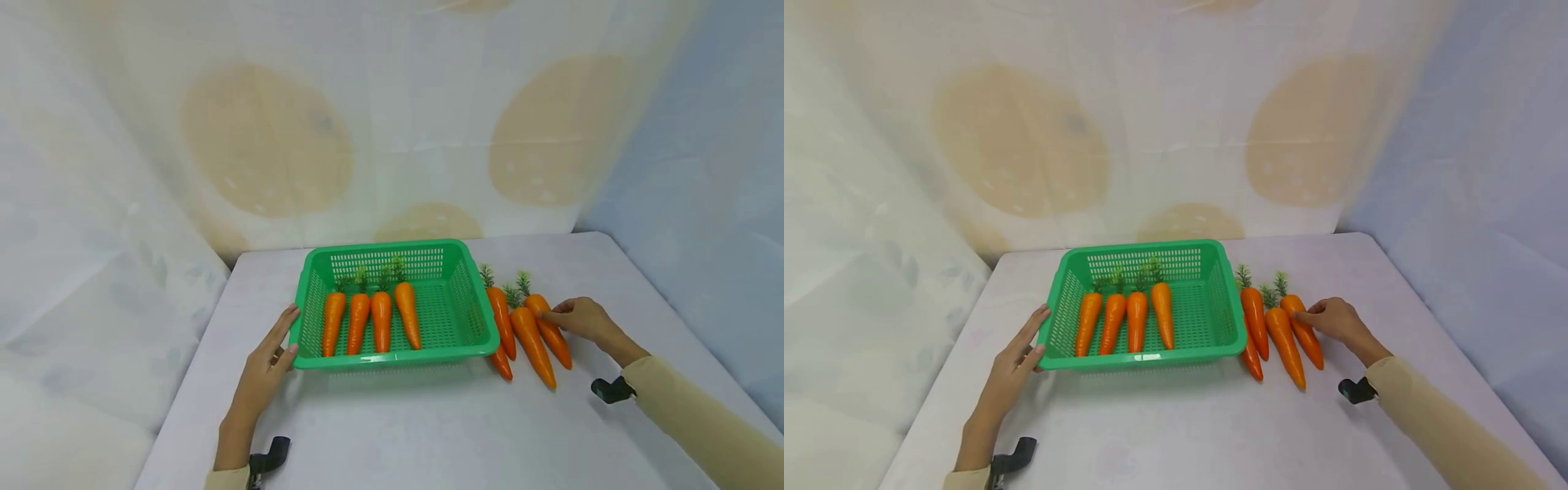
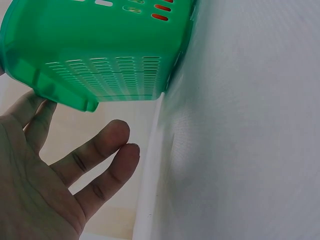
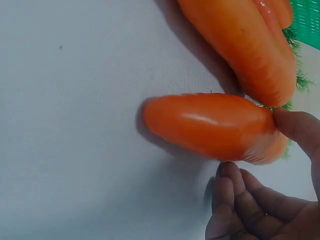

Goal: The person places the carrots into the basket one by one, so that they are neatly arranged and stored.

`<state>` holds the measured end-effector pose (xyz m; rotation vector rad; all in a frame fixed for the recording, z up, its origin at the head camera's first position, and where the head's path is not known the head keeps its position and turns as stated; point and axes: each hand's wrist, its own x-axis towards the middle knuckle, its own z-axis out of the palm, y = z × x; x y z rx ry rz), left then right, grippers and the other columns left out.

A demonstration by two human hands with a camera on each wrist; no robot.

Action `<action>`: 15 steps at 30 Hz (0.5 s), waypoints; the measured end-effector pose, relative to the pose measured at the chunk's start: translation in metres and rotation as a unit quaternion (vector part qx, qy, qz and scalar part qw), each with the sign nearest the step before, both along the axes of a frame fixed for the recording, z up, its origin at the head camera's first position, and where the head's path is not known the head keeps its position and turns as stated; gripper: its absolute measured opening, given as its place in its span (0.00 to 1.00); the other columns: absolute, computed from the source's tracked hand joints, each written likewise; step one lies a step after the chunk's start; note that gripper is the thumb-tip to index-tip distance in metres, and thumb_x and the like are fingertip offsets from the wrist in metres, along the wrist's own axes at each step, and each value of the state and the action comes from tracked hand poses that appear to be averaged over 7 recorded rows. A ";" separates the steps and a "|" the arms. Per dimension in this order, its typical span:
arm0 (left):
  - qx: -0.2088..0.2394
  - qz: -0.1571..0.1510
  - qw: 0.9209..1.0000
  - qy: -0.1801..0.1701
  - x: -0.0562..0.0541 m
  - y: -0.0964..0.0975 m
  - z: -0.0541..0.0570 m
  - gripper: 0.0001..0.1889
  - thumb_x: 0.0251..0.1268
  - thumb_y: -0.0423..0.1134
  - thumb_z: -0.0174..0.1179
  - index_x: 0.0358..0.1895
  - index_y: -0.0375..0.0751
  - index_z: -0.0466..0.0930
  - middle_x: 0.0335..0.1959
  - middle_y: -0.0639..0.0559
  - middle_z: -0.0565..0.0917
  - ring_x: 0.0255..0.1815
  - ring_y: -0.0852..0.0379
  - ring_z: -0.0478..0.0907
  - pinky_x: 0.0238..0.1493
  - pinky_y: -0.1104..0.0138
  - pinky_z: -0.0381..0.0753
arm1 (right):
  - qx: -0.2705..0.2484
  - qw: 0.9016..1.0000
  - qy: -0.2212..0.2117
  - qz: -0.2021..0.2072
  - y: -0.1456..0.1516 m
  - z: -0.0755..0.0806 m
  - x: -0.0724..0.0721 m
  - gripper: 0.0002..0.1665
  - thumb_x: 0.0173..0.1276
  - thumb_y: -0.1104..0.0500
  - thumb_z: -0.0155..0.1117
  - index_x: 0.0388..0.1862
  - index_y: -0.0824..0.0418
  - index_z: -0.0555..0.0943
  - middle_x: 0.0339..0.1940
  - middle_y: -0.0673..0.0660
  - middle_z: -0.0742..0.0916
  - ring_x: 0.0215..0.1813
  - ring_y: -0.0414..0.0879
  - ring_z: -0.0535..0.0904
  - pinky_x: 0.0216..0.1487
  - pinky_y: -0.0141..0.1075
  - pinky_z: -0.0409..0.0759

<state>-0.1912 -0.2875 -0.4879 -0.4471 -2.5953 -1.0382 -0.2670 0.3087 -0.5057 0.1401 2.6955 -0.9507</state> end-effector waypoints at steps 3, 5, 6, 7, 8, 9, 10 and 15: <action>0.003 0.000 1.000 0.001 0.000 0.000 -0.001 0.31 0.78 0.43 0.52 0.79 0.62 0.56 0.79 0.65 0.58 0.29 0.62 0.75 0.31 0.67 0.78 | -0.008 1.000 0.002 -0.003 -0.002 -0.001 -0.002 0.46 0.67 0.34 0.64 0.56 0.78 0.77 0.46 0.70 0.83 0.44 0.59 0.77 0.43 0.50 0.79; 0.005 -0.003 1.000 0.002 0.000 0.000 -0.001 0.31 0.78 0.43 0.52 0.79 0.62 0.57 0.79 0.64 0.58 0.29 0.62 0.75 0.31 0.67 0.78 | -0.009 1.000 0.004 -0.005 -0.001 -0.001 -0.003 0.46 0.66 0.34 0.64 0.56 0.78 0.77 0.46 0.69 0.84 0.44 0.59 0.78 0.43 0.50 0.79; 0.006 -0.005 1.000 0.003 0.000 0.000 -0.001 0.31 0.78 0.43 0.52 0.79 0.61 0.57 0.79 0.64 0.58 0.29 0.62 0.75 0.31 0.67 0.78 | -0.008 1.000 0.007 -0.004 -0.001 -0.001 -0.003 0.47 0.66 0.34 0.64 0.56 0.79 0.78 0.46 0.70 0.84 0.44 0.59 0.78 0.42 0.50 0.79; 0.006 -0.006 1.000 0.003 0.000 0.000 -0.001 0.31 0.77 0.42 0.52 0.79 0.61 0.56 0.79 0.64 0.57 0.29 0.62 0.75 0.31 0.67 0.78 | -0.006 1.000 0.008 -0.003 0.000 0.000 -0.003 0.47 0.66 0.33 0.64 0.56 0.79 0.77 0.47 0.70 0.84 0.44 0.59 0.78 0.42 0.50 0.79; 0.003 -0.007 1.000 0.004 0.001 -0.001 -0.001 0.31 0.78 0.42 0.52 0.80 0.60 0.56 0.79 0.63 0.57 0.29 0.62 0.74 0.30 0.67 0.78 | -0.005 1.000 0.010 -0.002 -0.001 0.001 -0.003 0.48 0.66 0.33 0.64 0.56 0.79 0.77 0.48 0.71 0.83 0.44 0.60 0.78 0.42 0.50 0.79; 0.000 -0.008 1.000 0.005 0.001 -0.002 0.000 0.31 0.78 0.43 0.52 0.80 0.59 0.56 0.79 0.63 0.57 0.29 0.62 0.74 0.30 0.67 0.79 | -0.003 1.000 0.014 0.000 -0.001 0.003 -0.004 0.48 0.66 0.33 0.64 0.56 0.79 0.77 0.49 0.73 0.83 0.46 0.61 0.78 0.42 0.51 0.79; -0.001 -0.009 1.000 0.004 0.001 -0.003 0.000 0.31 0.78 0.43 0.52 0.80 0.59 0.56 0.79 0.62 0.57 0.29 0.62 0.74 0.31 0.67 0.79 | -0.001 1.000 0.017 0.001 0.000 0.004 -0.004 0.49 0.65 0.32 0.63 0.57 0.79 0.77 0.51 0.74 0.82 0.47 0.62 0.78 0.43 0.52 0.79; -0.003 -0.008 1.000 0.004 0.000 -0.004 0.002 0.30 0.78 0.44 0.52 0.80 0.60 0.56 0.79 0.63 0.57 0.29 0.61 0.75 0.31 0.67 0.79 | -0.014 1.000 0.024 0.007 0.003 0.022 -0.004 0.51 0.67 0.30 0.60 0.60 0.79 0.75 0.53 0.74 0.82 0.54 0.69 0.74 0.48 0.60 0.77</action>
